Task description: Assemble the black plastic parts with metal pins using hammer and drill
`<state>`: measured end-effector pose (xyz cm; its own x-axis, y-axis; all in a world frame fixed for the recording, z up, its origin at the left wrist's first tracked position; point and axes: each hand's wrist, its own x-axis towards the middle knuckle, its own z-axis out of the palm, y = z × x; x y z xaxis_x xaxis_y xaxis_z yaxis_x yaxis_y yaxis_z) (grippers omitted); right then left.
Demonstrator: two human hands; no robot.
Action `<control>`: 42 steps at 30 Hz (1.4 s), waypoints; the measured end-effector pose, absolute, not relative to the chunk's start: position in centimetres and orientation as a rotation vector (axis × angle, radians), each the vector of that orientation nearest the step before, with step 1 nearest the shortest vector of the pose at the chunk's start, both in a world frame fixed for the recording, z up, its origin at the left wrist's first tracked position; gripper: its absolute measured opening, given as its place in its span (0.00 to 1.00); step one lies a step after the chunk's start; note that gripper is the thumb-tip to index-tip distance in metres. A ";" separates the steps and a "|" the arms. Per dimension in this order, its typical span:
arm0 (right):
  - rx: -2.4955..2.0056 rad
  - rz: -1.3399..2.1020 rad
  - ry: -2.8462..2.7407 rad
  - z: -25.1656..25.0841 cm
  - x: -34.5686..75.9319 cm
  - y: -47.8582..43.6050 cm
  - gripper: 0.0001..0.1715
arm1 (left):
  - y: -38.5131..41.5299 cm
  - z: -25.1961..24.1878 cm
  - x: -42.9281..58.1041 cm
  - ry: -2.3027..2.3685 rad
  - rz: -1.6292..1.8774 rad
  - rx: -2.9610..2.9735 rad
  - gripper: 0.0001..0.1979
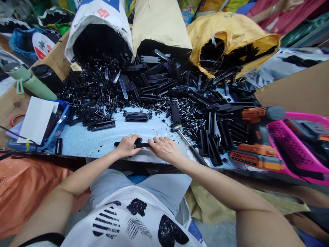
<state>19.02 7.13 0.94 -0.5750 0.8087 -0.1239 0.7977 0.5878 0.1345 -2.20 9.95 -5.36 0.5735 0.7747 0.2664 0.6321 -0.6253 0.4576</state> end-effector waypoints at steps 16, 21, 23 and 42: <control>1.458 -0.193 2.808 -4.3 23.7 6.2 0.21 | 18.3 -2.8 3.0 1.288 0.404 2.483 0.20; 1.938 -0.120 2.682 -4.0 24.8 14.0 0.18 | 27.2 -1.7 5.9 1.676 0.151 2.247 0.13; 2.069 -0.175 2.617 -4.1 24.6 16.9 0.14 | 28.2 -1.6 6.3 1.668 0.144 2.242 0.10; 1.717 -0.318 3.171 -6.1 19.8 5.8 0.14 | 7.7 -6.8 -6.2 1.547 1.351 2.155 0.08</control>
<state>19.80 5.85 -6.11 -0.4632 0.8247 0.3244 0.7440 0.5608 -0.3633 -6.22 7.72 -6.82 0.0549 0.8216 0.5674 0.6728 -0.4503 0.5869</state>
